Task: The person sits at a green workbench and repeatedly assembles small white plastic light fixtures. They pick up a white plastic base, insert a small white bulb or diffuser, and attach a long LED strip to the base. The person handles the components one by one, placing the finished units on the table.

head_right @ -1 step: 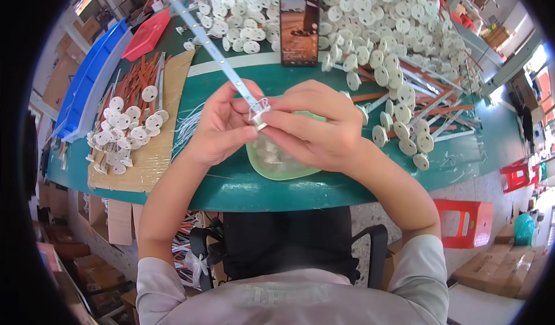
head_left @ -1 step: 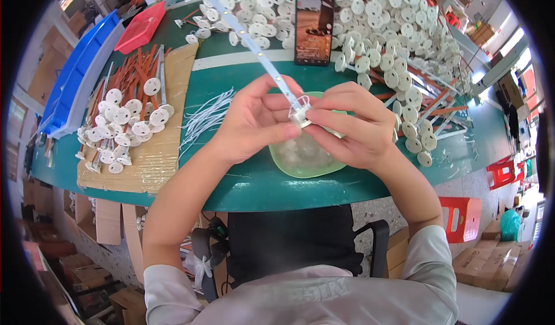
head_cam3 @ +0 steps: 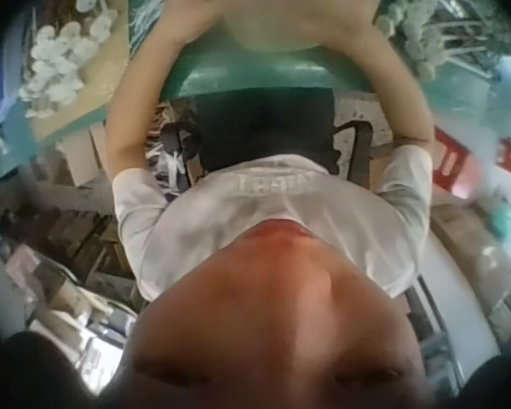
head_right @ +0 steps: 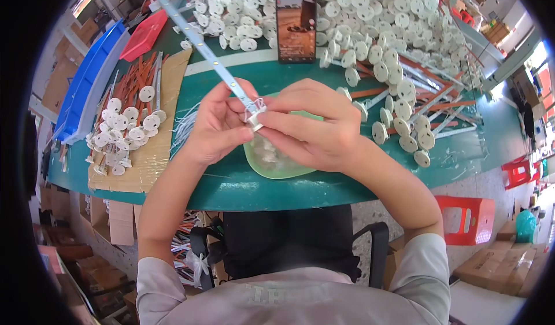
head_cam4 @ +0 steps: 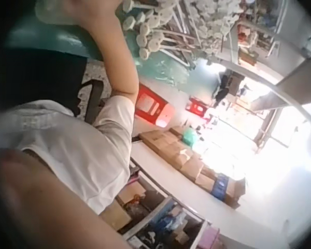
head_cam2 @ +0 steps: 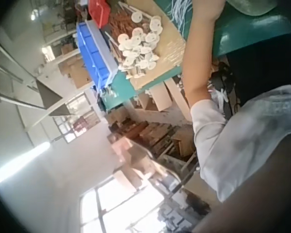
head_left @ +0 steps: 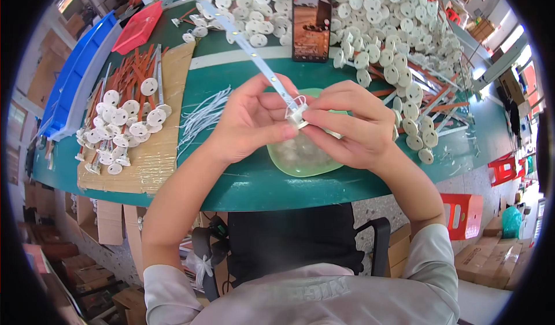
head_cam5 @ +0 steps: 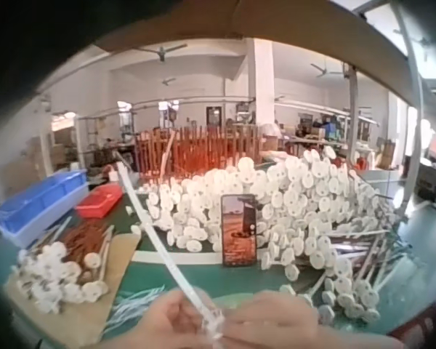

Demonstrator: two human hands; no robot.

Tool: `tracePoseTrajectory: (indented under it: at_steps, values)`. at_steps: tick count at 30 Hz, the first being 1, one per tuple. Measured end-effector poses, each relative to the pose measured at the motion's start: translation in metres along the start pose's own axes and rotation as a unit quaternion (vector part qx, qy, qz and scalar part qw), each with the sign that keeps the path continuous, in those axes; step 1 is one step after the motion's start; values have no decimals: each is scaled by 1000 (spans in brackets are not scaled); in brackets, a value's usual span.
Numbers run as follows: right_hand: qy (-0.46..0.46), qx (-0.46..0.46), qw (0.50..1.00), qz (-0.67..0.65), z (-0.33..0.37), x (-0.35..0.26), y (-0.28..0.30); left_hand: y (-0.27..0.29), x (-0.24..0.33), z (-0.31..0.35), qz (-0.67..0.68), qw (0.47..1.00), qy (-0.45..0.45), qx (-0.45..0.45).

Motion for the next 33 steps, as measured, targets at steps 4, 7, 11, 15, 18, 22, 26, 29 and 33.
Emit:
tracePoseTrajectory:
  at_steps: [4, 7, 11, 15, 18, 22, 26, 29, 33]
  values:
    - [-21, 28, 999, -32, 13, -2, 2, -7, -6, 3, 17, 1000, 20, -5]
    - [-24, 40, 998, -42, 12, -4, 6, -14, -6, 5, 36, 999, 14, -7]
    - [-40, 48, 998, -24, 13, -4, 6, -12, -7, 4, 28, 999, 17, -4]
    - [-70, 25, 996, -50, 14, 4, 5, -5, -8, 4, 13, 999, 34, 5]
    - [-72, 25, 995, -66, 20, 8, -1, -3, -10, 6, 21, 999, 30, 9]
    - [-106, 40, 991, -65, 22, 12, -1, -2, -13, 3, 70, 998, -6, 5]
    - [-151, 30, 984, -85, 24, 14, -3, -11, -21, 11, 81, 996, -5, 24]
    - [-165, 36, 977, -128, 24, 14, -5, -10, -25, 18, 104, 994, 16, 37]
    - [-188, 31, 966, -173, 27, 17, -9, -10, -24, 22, 132, 991, 20, 19]
Point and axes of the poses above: each hand's wrist, its own z-axis away from the middle knuckle, its own y-axis out of the back of the hand, x = y × z, the point moved 8 cm from there along -z, towards the middle knuckle, and after that the axes turned 9 degrees about y, right-handed, at the moved point
